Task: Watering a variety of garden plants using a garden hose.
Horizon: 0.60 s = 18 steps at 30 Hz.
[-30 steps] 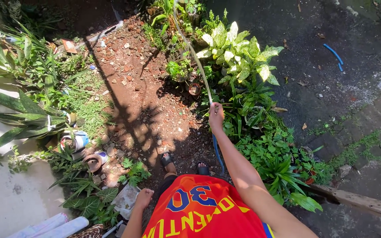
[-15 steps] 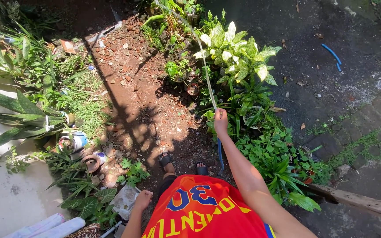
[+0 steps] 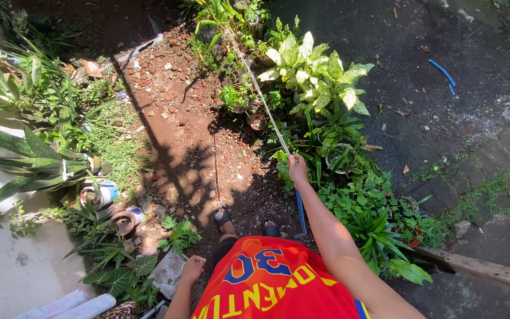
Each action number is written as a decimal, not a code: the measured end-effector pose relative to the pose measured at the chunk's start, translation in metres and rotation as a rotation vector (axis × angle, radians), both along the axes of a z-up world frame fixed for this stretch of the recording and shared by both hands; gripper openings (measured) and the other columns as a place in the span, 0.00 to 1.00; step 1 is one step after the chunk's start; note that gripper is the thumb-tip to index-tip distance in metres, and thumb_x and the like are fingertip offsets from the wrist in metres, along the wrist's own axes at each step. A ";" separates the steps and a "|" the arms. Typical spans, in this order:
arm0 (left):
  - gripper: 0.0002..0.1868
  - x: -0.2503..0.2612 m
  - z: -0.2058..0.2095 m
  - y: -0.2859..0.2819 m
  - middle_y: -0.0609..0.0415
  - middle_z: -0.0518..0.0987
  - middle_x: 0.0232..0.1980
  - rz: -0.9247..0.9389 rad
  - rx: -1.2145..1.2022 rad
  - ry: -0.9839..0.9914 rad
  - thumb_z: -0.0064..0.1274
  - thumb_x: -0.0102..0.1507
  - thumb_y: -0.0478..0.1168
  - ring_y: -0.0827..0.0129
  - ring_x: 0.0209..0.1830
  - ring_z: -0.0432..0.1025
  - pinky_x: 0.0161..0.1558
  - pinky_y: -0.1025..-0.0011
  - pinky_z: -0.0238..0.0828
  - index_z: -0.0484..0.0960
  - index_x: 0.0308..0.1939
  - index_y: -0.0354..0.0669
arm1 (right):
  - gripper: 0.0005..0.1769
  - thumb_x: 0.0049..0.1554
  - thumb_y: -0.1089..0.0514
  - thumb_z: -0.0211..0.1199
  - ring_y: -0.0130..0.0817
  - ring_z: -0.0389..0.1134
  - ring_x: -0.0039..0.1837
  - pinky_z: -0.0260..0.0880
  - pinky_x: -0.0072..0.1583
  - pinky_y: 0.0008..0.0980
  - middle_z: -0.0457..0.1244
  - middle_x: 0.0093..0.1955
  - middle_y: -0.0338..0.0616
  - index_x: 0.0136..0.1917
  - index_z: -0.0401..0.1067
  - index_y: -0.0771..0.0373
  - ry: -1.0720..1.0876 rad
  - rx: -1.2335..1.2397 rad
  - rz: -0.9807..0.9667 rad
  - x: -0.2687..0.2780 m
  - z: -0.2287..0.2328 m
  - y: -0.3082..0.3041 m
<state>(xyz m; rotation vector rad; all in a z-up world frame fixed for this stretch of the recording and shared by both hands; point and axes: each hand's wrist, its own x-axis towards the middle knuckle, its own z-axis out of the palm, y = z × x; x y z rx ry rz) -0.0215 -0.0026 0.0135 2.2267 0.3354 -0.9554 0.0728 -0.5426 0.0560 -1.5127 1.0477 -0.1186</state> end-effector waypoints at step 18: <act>0.12 0.000 0.000 0.002 0.53 0.85 0.32 -0.005 0.010 0.018 0.59 0.62 0.44 0.69 0.27 0.79 0.35 0.69 0.75 0.84 0.43 0.40 | 0.16 0.68 0.46 0.55 0.21 0.62 0.37 0.61 0.39 0.26 0.63 0.38 0.34 0.57 0.69 0.59 -0.280 -0.046 -0.053 0.029 -0.019 0.000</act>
